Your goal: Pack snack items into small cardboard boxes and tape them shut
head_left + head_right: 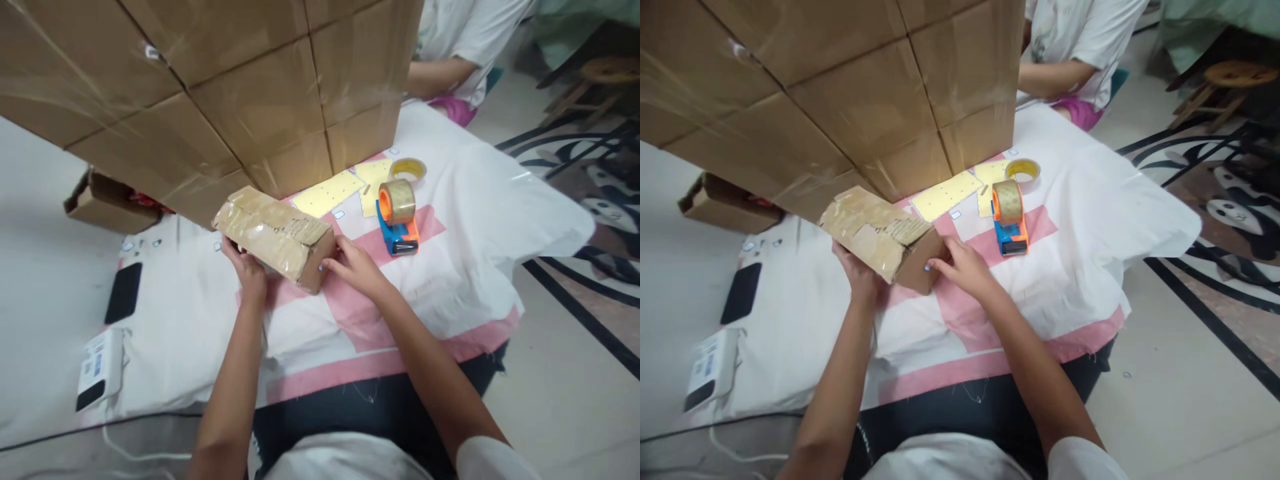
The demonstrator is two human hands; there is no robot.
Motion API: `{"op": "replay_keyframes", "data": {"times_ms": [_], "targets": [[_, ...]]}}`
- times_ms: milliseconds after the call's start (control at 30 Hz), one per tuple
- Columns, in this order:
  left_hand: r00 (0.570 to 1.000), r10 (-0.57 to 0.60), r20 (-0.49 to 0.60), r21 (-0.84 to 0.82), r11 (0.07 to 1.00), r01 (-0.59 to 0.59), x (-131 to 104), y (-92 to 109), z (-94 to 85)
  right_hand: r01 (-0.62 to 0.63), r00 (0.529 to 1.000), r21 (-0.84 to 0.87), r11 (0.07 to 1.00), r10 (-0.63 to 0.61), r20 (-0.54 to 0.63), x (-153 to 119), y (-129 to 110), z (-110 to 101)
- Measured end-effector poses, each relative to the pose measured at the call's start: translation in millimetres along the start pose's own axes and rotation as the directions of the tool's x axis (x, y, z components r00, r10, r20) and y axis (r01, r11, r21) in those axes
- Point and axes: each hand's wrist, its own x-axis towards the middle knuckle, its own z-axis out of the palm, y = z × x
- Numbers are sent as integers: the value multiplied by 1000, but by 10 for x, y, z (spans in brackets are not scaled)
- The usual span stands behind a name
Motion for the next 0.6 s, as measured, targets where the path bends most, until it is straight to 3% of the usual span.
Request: {"op": "replay_keyframes", "data": {"times_ms": [100,167,267,433,600], "targets": [[981,194,-22,67,979,-192,-387,214,1,22,999,-51,998,-21,28,-2,-13,16],[968,243,65,138,959,-250,-645,326,36,48,998,-83,995,-45,38,-8,-30,41],[949,279,148,396,862,-315,-934,423,152,39,998,-108,993,-34,51,-18,-62,83],[940,334,71,532,784,-319,-1042,442,396,34,999,-141,989,-29,36,-27,-93,101],[925,379,40,549,765,-337,-1025,446,446,35,998,-152,988,-27,54,-40,-119,71]]}}
